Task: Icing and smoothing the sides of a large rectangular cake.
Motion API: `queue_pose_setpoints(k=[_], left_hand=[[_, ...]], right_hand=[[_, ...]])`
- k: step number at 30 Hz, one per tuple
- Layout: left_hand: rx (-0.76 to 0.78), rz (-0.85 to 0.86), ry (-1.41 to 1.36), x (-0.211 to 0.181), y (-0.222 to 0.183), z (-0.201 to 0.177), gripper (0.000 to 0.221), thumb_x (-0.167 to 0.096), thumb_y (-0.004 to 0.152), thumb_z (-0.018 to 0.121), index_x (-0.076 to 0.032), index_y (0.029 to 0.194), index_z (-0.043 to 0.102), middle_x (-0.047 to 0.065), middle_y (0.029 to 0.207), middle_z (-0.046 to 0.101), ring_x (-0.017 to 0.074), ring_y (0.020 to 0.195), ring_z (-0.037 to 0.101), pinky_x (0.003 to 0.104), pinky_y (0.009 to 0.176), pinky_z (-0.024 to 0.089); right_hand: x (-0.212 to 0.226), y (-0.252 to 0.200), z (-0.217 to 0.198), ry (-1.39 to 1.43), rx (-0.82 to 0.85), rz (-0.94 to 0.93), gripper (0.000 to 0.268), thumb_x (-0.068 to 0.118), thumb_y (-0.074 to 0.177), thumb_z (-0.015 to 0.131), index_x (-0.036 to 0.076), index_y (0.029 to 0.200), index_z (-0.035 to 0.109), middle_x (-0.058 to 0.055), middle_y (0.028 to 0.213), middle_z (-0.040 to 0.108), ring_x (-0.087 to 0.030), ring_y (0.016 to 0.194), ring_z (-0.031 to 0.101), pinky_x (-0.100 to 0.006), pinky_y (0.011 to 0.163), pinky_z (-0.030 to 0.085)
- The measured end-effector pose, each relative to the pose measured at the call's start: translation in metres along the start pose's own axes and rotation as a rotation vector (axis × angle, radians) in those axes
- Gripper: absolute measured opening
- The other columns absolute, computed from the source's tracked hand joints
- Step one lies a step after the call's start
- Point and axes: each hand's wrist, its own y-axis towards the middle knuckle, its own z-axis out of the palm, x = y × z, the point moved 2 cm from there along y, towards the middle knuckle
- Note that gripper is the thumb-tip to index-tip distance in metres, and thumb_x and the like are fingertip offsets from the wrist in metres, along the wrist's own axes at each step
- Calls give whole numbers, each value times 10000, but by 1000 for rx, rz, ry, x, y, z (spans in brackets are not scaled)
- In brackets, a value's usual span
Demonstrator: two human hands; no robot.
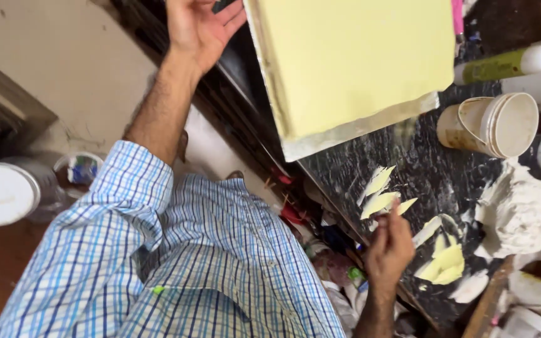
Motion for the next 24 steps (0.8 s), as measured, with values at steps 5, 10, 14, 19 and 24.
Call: queue_pose_setpoints(k=[5, 10, 14, 19, 24], left_hand=[[-486, 78, 16, 15, -20, 1, 620, -352, 935, 625, -117, 1488, 472, 177, 1611, 423, 364, 1536, 378, 531, 1298, 326], [-648, -94, 54, 43, -77, 71, 925, -652, 917, 511, -61, 1587, 271, 218, 1641, 361, 400, 1500, 390, 576, 1226, 318], [-674, -125, 42, 68, -109, 86, 1042, -766, 910, 476, -30, 1606, 226, 272, 1653, 310, 450, 1517, 366, 608, 1250, 316], [-604, -134, 236, 82, -86, 90, 662, -465, 1029, 496, -94, 1542, 298, 174, 1535, 436, 365, 1396, 507, 569, 1167, 452], [-717, -200, 472, 79, -41, 88, 340, -162, 1085, 519, -29, 1398, 529, 104, 1298, 671, 270, 1136, 686, 452, 965, 626]], right_hand=[[-90, -55, 94, -658, -138, 566, 627, 54, 972, 597, 224, 1566, 495, -219, 916, 610, -408, 844, 634, -522, 721, 505], [-58, -78, 156, -94, 24, 692, 644, 24, 971, 537, 228, 1574, 437, -285, 1208, 599, -467, 1041, 623, -543, 854, 519], [-107, -73, 111, 253, -171, 463, 464, 72, 1088, 586, 42, 1548, 530, -240, 1374, 657, -324, 1220, 621, -476, 985, 470], [-25, 47, -18, 233, -129, 416, 396, 86, 1077, 548, 114, 1469, 594, -80, 1091, 678, -155, 711, 575, -323, 581, 518], [75, 140, -37, -354, -34, -164, 499, 73, 1016, 641, 228, 1489, 612, -68, 985, 658, -157, 778, 631, -322, 633, 554]])
